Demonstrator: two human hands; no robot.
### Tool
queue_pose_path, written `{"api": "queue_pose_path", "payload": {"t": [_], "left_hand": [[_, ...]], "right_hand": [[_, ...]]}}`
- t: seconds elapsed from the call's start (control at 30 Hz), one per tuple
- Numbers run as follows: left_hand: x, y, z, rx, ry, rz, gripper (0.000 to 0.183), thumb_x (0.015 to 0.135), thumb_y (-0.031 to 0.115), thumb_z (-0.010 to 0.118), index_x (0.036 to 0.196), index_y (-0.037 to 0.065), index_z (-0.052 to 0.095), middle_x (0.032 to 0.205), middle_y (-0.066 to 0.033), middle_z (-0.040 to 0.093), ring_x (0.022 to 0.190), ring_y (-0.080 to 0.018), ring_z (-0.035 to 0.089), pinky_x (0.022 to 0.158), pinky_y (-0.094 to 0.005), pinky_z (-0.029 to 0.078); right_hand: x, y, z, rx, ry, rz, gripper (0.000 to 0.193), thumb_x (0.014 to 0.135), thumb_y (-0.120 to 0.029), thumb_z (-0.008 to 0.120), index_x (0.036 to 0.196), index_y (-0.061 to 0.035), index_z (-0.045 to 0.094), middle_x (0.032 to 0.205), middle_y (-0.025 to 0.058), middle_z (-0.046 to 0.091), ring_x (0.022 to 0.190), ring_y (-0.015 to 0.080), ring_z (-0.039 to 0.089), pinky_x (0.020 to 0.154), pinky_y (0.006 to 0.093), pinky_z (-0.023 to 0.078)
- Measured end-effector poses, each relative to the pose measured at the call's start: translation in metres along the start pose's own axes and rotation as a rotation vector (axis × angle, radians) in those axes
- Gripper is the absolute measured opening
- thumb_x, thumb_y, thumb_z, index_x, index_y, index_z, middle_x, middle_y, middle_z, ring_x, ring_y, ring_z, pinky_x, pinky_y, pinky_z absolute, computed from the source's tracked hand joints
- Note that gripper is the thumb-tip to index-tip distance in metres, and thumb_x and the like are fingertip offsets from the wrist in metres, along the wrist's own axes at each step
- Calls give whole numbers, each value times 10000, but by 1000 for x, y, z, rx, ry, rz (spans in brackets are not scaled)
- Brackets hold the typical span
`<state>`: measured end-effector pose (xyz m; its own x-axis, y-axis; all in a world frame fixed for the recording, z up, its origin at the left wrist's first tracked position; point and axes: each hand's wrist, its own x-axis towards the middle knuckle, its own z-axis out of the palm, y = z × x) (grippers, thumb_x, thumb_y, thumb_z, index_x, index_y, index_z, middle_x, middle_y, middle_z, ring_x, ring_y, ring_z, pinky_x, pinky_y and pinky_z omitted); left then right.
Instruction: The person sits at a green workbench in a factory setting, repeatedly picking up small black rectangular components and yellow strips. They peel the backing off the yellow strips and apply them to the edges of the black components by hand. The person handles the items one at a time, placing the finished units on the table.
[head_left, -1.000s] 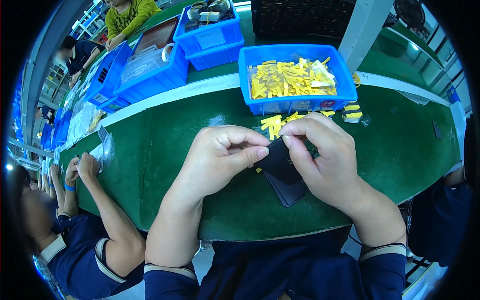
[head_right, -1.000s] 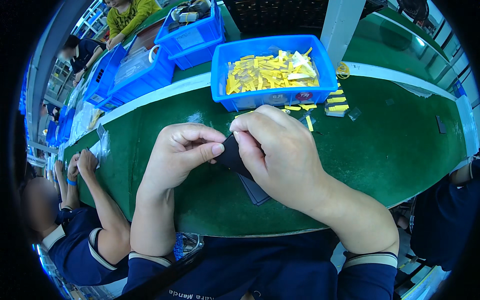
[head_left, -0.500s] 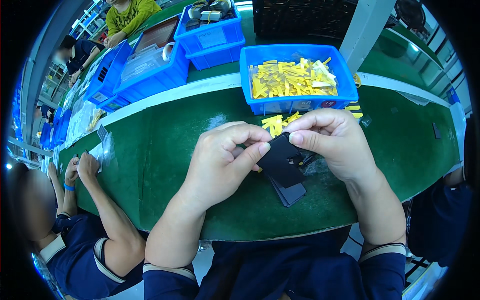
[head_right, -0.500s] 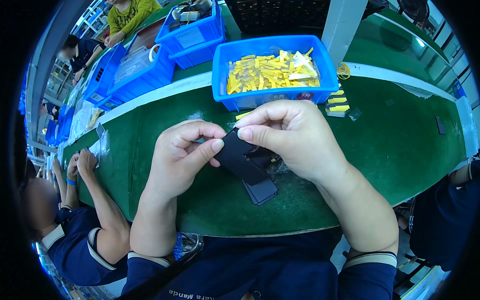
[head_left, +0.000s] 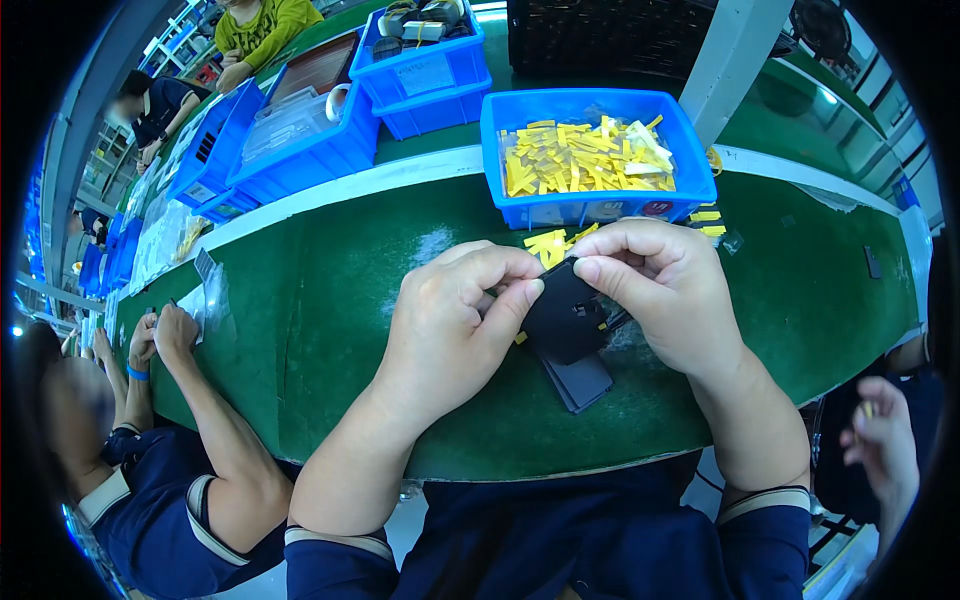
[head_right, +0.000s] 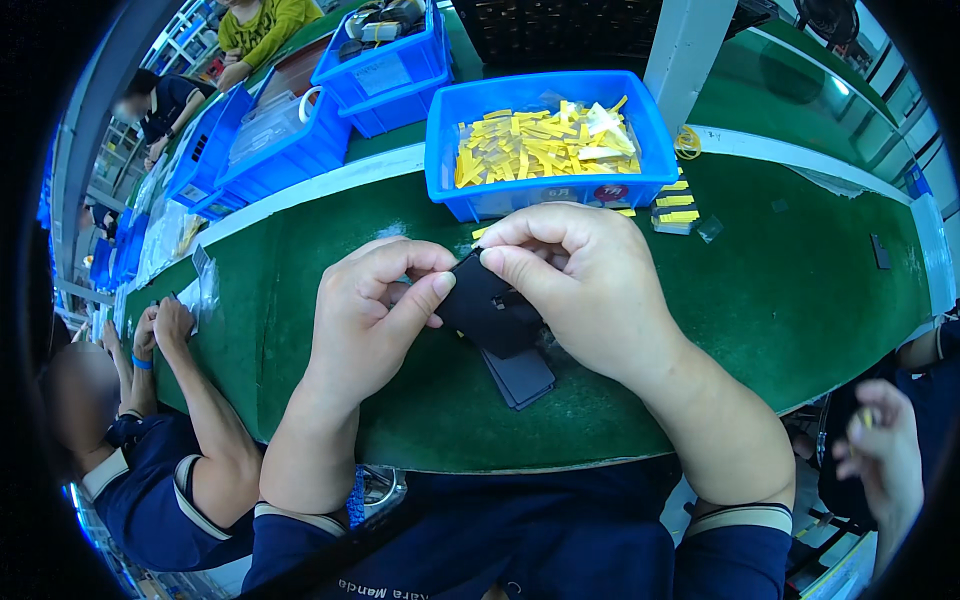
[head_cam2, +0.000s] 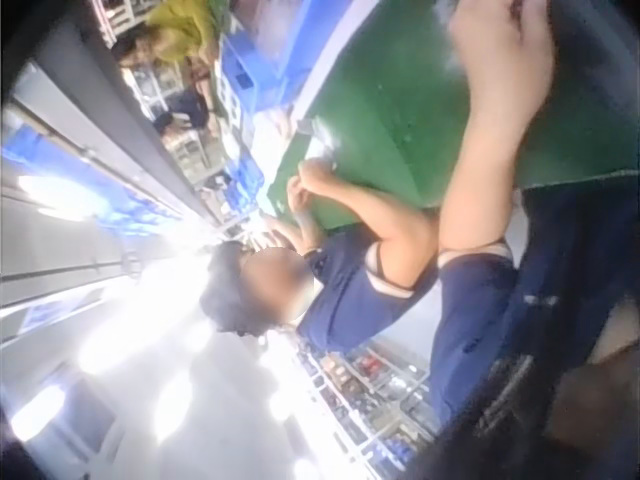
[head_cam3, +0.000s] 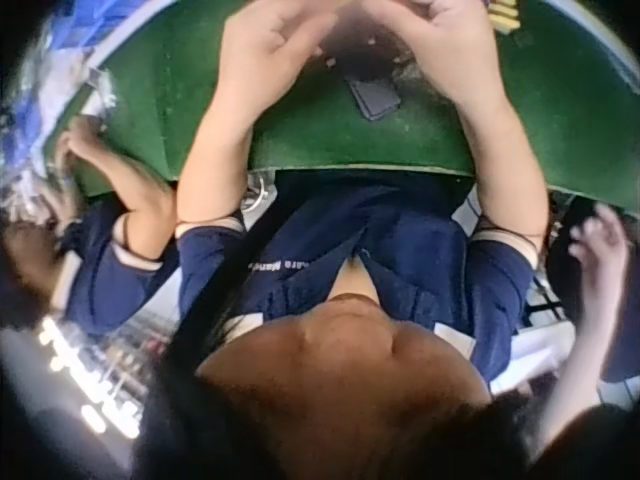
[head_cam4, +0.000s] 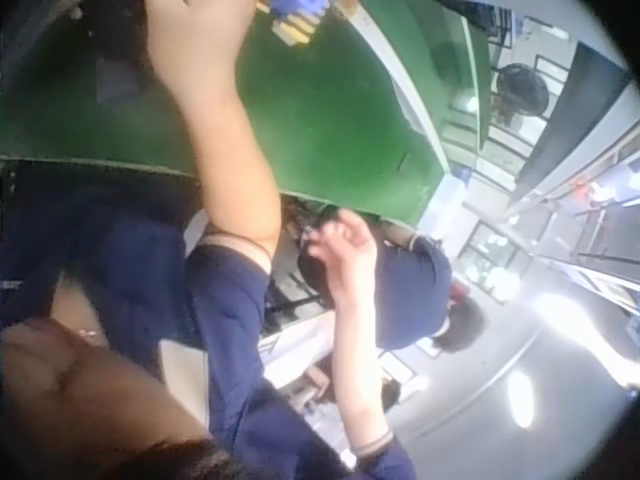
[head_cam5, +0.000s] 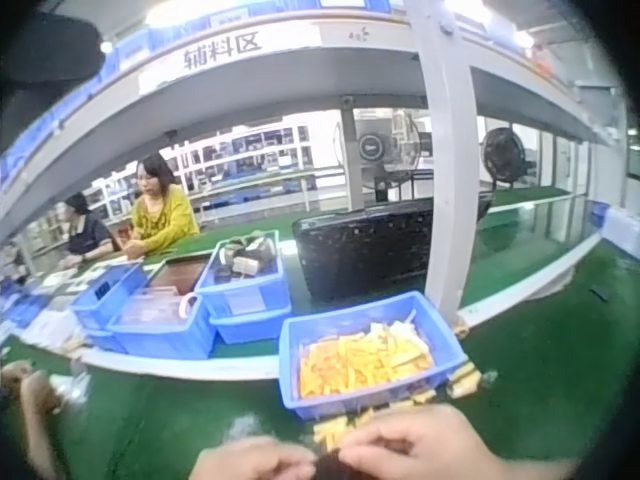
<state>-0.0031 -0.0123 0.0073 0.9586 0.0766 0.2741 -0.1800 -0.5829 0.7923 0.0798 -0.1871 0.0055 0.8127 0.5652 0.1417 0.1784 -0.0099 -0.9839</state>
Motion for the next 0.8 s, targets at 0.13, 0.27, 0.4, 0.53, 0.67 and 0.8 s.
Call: {"api": "queue_pose_path", "payload": {"t": [0.13,0.27,0.4,0.53,0.67,0.8], "left_hand": [[-1,0,3,6,20,49,101,844,8,627,935,-28,652,847,-80,619,659,-113,623,544,-217,530],[-1,1,3,44,9,81,109,840,2,625,941,-31,650,839,-87,622,642,-121,624,542,-220,524],[-3,0,5,41,11,98,115,835,-15,618,944,-35,648,828,-88,626,639,-123,628,544,-220,519],[-3,1,4,34,8,100,124,831,-29,611,950,-37,646,833,-92,627,646,-127,633,552,-221,518],[-3,2,1,1,-11,73,136,835,-26,611,966,-31,648,835,-87,625,654,-126,633,565,-220,515],[-1,6,0,-150,-34,-81,126,856,-4,608,973,-26,651,841,-70,627,675,-108,626,583,-211,509]], "right_hand": [[-1,0,1,-25,44,-62,125,805,-54,645,886,33,683,743,51,667,635,71,599,584,217,484],[1,-2,-1,-207,65,-206,107,770,-40,644,842,32,678,737,93,667,616,121,617,570,243,486],[1,-3,-1,-325,75,-302,71,746,-21,639,788,34,656,708,115,645,590,153,616,549,259,479],[0,-2,3,-342,116,-376,44,735,3,626,767,30,639,676,105,616,563,159,600,529,265,467],[0,-1,5,-354,139,-425,54,734,17,624,785,23,641,675,97,605,565,161,595,527,265,463],[0,1,7,-358,169,-417,62,740,15,622,798,19,645,695,99,612,597,166,601,549,268,467]]}}
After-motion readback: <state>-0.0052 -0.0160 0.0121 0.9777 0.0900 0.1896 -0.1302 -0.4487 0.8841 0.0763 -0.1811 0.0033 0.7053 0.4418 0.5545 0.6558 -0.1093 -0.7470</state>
